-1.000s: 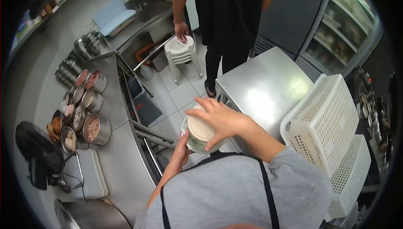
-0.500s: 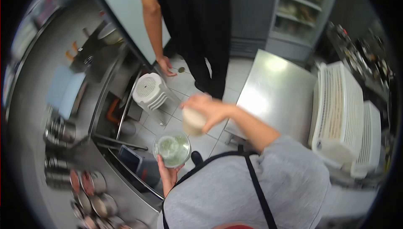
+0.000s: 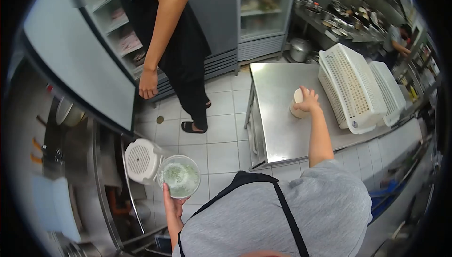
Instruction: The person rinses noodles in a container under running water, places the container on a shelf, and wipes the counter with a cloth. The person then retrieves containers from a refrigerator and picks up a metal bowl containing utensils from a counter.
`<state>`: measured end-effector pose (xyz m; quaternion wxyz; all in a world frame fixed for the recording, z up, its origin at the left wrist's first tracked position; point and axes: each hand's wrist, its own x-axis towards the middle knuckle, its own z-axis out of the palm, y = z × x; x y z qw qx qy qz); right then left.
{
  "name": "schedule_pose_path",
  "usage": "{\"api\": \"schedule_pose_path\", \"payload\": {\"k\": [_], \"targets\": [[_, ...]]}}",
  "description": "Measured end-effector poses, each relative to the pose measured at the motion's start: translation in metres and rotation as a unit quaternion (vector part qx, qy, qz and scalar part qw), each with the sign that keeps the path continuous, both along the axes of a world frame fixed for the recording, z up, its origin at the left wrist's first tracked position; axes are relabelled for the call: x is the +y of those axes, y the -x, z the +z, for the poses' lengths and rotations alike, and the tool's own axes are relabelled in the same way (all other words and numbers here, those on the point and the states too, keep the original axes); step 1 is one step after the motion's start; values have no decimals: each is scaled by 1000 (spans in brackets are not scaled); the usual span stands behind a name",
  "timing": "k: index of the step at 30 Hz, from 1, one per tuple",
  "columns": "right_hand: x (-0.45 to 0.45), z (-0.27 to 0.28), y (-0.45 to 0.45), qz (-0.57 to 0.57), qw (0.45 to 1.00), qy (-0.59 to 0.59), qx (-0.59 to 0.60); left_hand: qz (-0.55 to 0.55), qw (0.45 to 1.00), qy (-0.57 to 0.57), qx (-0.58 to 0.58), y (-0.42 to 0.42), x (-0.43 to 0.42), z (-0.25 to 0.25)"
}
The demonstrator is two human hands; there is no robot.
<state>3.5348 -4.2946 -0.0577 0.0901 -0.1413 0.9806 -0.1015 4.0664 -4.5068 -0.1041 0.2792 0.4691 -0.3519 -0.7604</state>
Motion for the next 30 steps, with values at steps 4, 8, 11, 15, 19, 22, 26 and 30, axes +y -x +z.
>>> {"api": "schedule_pose_path", "payload": {"k": [4,8,11,15,19,22,26,30], "targets": [[-5,-10,-3,-25,999,19,18,-167,984,-36,48,85,-42,-9],[-4,-17,14,38,999,22,17,-302,948,-84,58,208,-57,1],[-7,6,9,52,998,23,-15,-430,893,-111,68,290,-75,4],[4,3,25,26,997,69,-36,-530,846,-59,6,388,-73,24],[28,60,-15,-66,983,164,45,-611,785,-92,42,473,-58,28],[36,104,-43,-38,963,252,88,-603,793,73,-57,519,-48,9],[-11,144,-63,104,946,297,80,-531,775,324,111,502,-50,37],[-102,144,-46,264,906,327,49,-677,664,-240,207,490,-89,79]]}}
